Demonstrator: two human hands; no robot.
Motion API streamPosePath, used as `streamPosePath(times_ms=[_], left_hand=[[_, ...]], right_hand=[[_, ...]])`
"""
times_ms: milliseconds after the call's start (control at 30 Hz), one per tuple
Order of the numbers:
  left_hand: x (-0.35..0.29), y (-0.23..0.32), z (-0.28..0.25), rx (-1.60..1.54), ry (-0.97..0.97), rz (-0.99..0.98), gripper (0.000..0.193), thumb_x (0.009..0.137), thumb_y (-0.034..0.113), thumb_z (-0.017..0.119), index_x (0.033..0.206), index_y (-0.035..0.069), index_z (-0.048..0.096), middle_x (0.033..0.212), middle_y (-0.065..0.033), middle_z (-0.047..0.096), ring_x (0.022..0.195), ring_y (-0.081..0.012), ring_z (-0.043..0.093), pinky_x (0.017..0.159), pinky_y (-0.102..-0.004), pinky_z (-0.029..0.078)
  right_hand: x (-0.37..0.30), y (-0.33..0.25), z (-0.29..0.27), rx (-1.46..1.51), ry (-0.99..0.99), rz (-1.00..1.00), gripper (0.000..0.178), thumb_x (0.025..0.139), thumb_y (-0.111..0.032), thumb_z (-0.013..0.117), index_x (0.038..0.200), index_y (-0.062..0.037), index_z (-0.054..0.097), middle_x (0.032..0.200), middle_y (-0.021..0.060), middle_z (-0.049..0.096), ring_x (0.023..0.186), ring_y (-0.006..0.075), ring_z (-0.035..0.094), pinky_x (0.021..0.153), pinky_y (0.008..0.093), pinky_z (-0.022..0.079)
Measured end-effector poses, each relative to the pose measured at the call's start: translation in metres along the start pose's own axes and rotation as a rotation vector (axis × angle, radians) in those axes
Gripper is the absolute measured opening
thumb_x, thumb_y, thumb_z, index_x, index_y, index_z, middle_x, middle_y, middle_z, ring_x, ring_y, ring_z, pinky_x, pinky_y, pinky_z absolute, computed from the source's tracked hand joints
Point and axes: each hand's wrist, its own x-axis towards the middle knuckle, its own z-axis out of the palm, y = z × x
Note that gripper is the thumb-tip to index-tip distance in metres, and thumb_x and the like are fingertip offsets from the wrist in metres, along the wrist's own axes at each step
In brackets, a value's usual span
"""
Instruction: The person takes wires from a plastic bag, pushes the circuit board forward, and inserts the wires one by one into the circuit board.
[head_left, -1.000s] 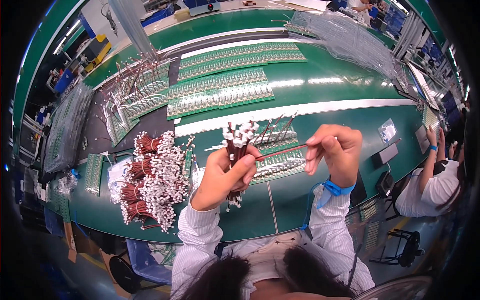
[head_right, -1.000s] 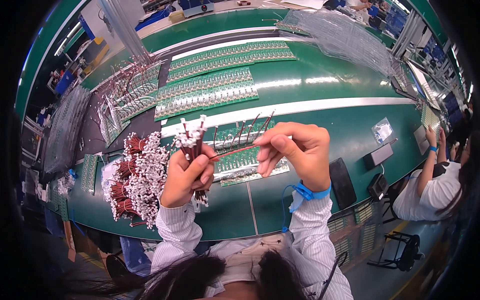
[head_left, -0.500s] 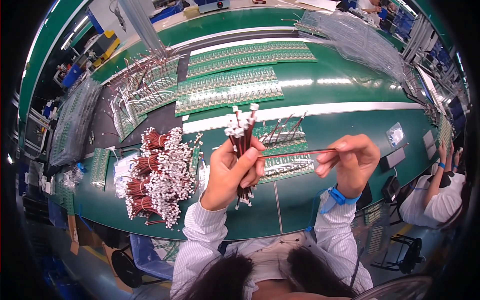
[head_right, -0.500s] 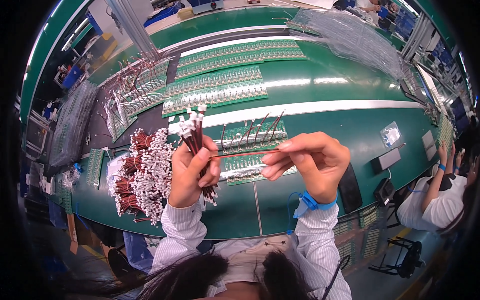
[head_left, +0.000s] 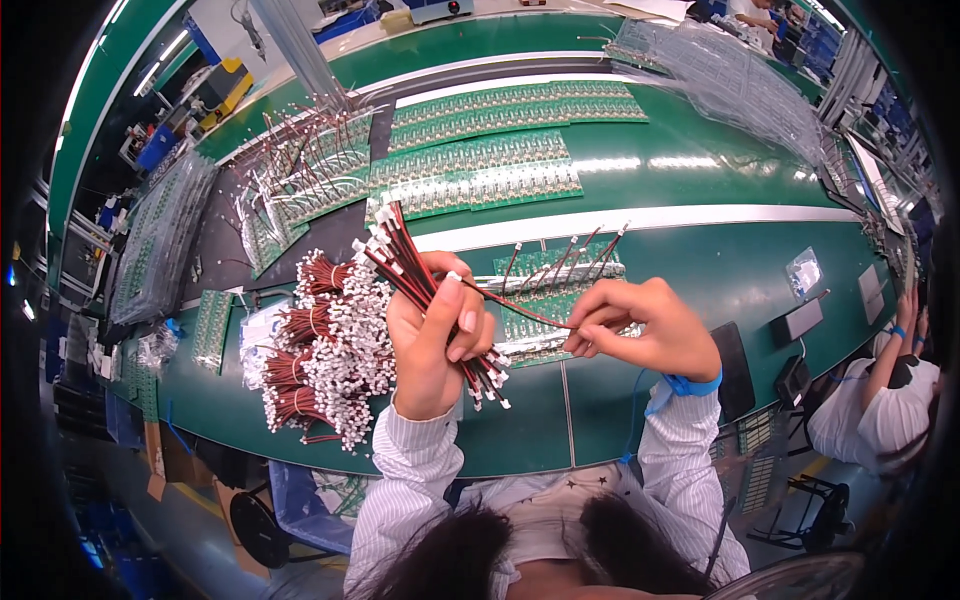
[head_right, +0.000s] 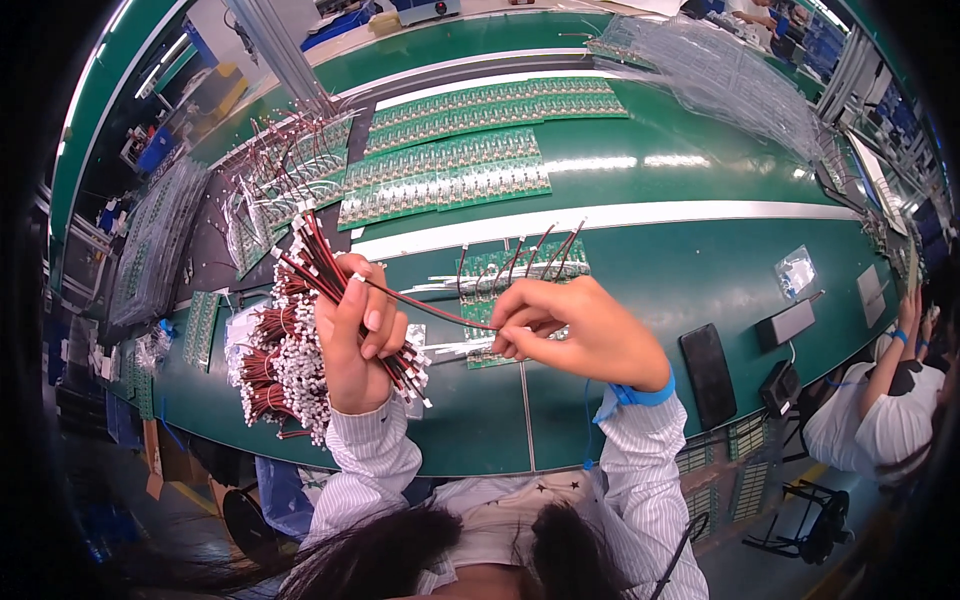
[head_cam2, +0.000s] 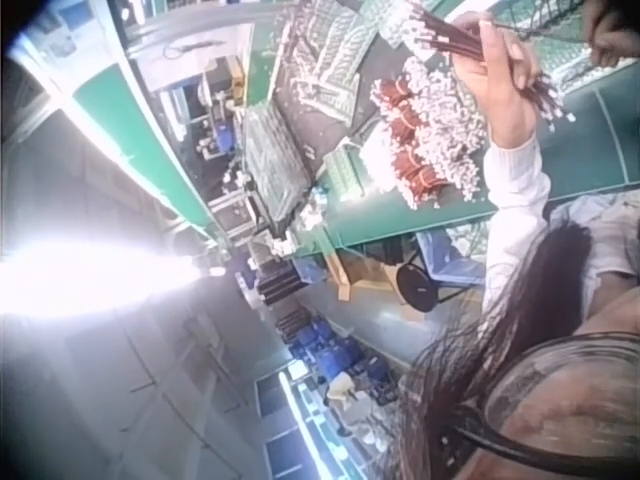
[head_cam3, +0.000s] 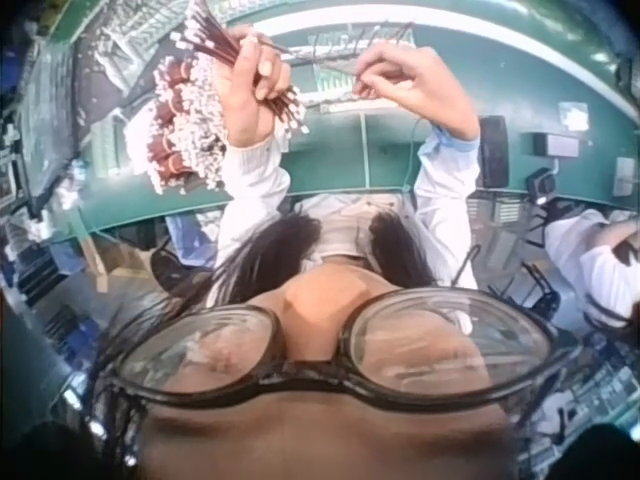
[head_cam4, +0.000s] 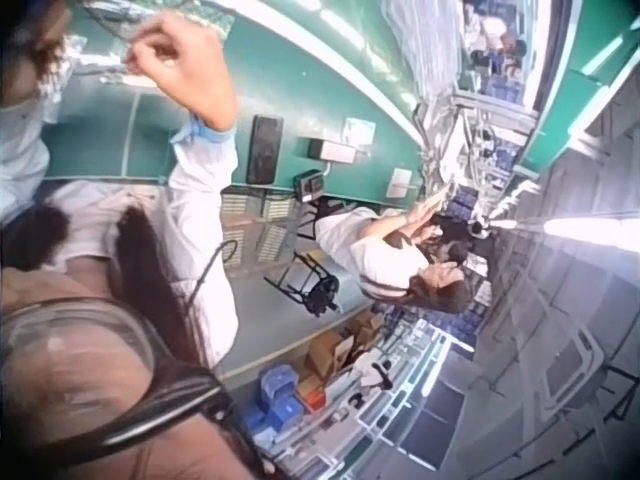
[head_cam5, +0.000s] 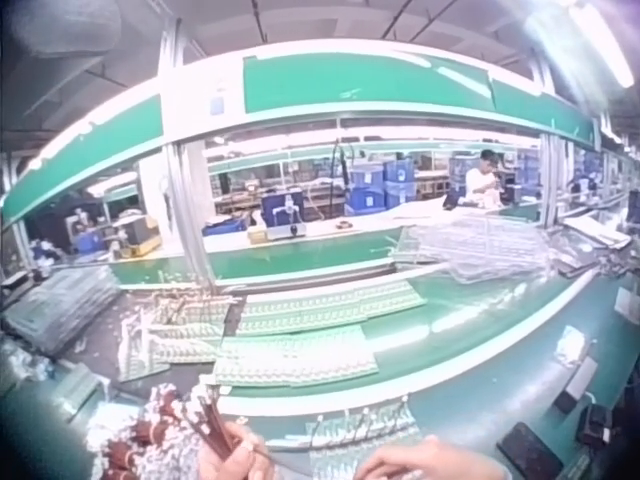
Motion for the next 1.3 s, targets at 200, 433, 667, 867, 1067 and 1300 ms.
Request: streamPosePath(times_ms=[200, 433, 667, 867, 1067, 1300], left_hand=[[-0.002, -0.001, 0.007, 0.159, 0.069, -0.021, 0.010, 0.084, 0.008, 0.045, 0.091, 0.000, 0.044, 0.057, -0.0024, 0.043, 0.038, -0.0030, 0.027, 0.035, -0.0198, 0.023], [0.000, 0.000, 0.002, 0.159, 0.050, -0.076, 0.016, 0.085, 0.009, 0.042, 0.097, -0.002, 0.044, 0.054, -0.0017, 0.041, 0.037, -0.0027, 0.025, 0.035, -0.0192, 0.022], [0.002, 0.008, 0.002, 0.153, 0.019, -0.100, 0.024, 0.087, 0.011, 0.036, 0.107, -0.003, 0.042, 0.052, 0.0002, 0.036, 0.036, -0.0016, 0.021, 0.033, -0.0173, 0.018], [0.001, 0.011, 0.004, 0.113, -0.008, -0.124, 0.023, 0.087, 0.010, 0.036, 0.105, -0.003, 0.043, 0.052, 0.0004, 0.036, 0.036, -0.0015, 0.020, 0.033, -0.0175, 0.017], [-0.003, 0.014, 0.003, 0.117, -0.009, -0.106, 0.022, 0.087, 0.010, 0.036, 0.103, -0.003, 0.043, 0.051, 0.0000, 0.036, 0.035, -0.0017, 0.020, 0.032, -0.0178, 0.017], [-0.004, 0.016, 0.005, 0.128, -0.011, -0.110, 0.022, 0.086, 0.011, 0.037, 0.103, -0.002, 0.044, 0.050, 0.0001, 0.035, 0.035, -0.0017, 0.021, 0.032, -0.0178, 0.017]], right_hand=[[0.008, 0.014, 0.008, -0.443, -0.025, -0.288, 0.005, 0.072, -0.004, 0.058, 0.075, -0.0013, 0.054, 0.071, 0.0059, 0.053, 0.061, 0.0151, 0.053, 0.055, 0.0269, 0.043], [0.009, 0.034, 0.007, -0.035, -0.186, -0.100, 0.008, 0.074, -0.007, 0.056, 0.077, -0.0005, 0.053, 0.069, 0.0036, 0.055, 0.061, 0.0106, 0.052, 0.055, 0.0244, 0.042], [-0.010, 0.085, -0.028, -0.103, 0.369, 0.033, 0.007, 0.074, -0.001, 0.056, 0.079, 0.0042, 0.057, 0.075, 0.0076, 0.058, 0.069, 0.0127, 0.058, 0.064, 0.0232, 0.047], [-0.012, 0.145, -0.045, -0.494, 0.520, 0.102, 0.009, 0.071, -0.004, 0.059, 0.076, 0.0030, 0.060, 0.072, 0.0087, 0.060, 0.062, 0.0158, 0.059, 0.058, 0.0238, 0.047], [-0.007, 0.154, -0.038, -0.571, 0.521, 0.096, 0.008, 0.069, -0.005, 0.059, 0.074, 0.0010, 0.060, 0.069, 0.0107, 0.058, 0.059, 0.0208, 0.057, 0.055, 0.0286, 0.044], [-0.007, 0.152, -0.032, -0.694, 0.464, 0.137, 0.009, 0.070, -0.010, 0.058, 0.072, -0.0020, 0.058, 0.074, 0.0084, 0.058, 0.063, 0.0249, 0.056, 0.056, 0.0328, 0.044]])
